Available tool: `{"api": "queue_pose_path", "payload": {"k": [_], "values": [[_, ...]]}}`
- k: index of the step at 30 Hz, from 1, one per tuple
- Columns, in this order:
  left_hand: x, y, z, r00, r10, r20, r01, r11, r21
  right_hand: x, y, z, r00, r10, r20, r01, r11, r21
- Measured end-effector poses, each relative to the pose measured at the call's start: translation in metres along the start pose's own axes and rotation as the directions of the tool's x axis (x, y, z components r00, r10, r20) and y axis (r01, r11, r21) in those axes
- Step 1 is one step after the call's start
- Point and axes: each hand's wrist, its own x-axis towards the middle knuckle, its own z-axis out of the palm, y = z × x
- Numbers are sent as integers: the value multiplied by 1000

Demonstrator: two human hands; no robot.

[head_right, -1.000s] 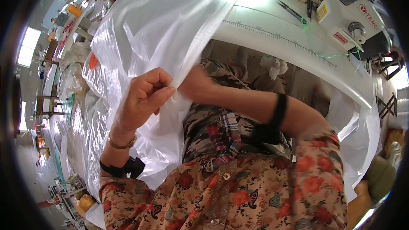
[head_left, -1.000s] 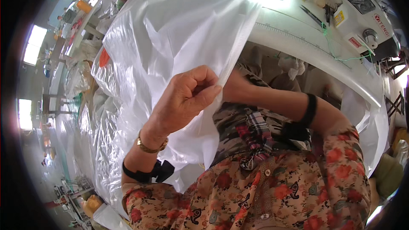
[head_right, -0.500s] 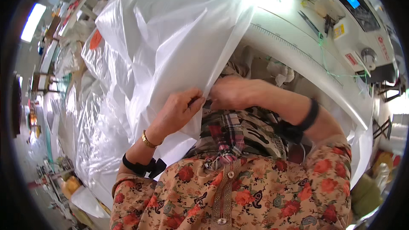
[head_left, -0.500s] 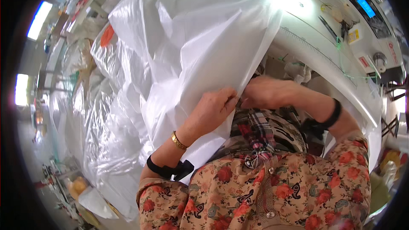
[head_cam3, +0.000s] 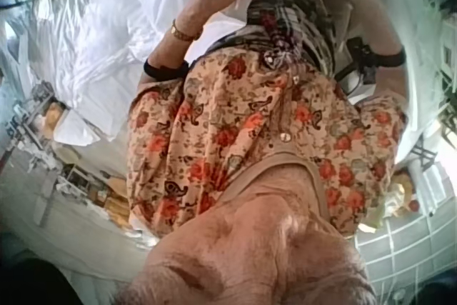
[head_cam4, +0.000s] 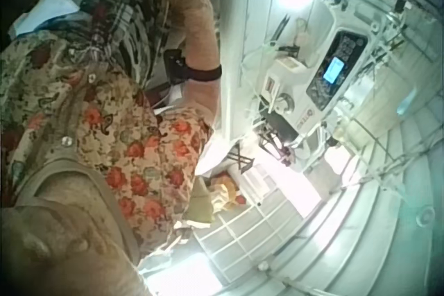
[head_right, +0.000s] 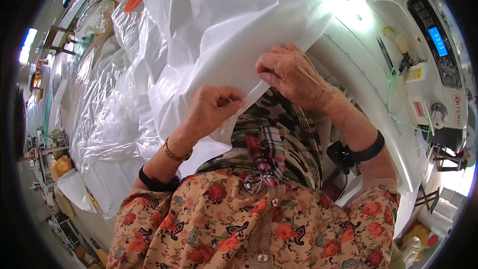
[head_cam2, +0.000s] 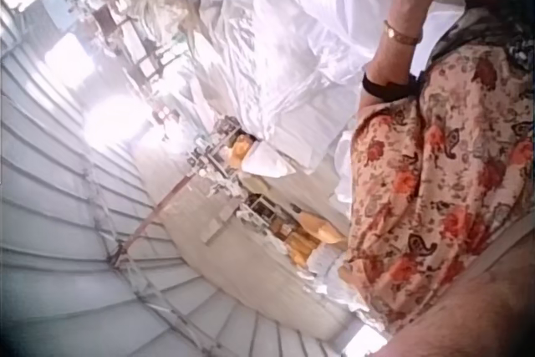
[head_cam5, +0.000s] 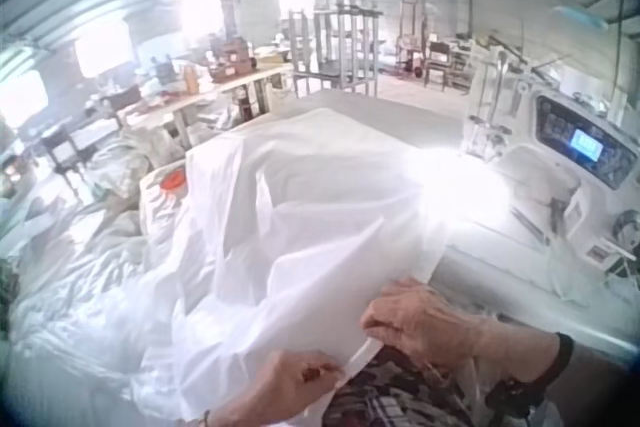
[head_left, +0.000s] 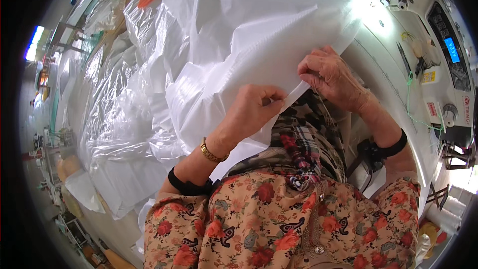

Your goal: Sewing and folding large white plastic bags using an industrial sewing machine.

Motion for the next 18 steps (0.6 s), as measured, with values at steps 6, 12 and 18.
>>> {"api": "queue_pose_path", "payload": {"k": [6,12,18], "values": [[-8,1,14,991,34,-126,-75,938,-339,0,-3,3,998,58,-8,-59,993,-102],[-2,-5,25,933,268,-240,-317,928,-197,0,-2,5,990,-4,-139,-3,999,-51],[8,-7,23,948,158,-275,-188,978,-87,1,-5,1,999,6,-42,-9,998,-68]]}}
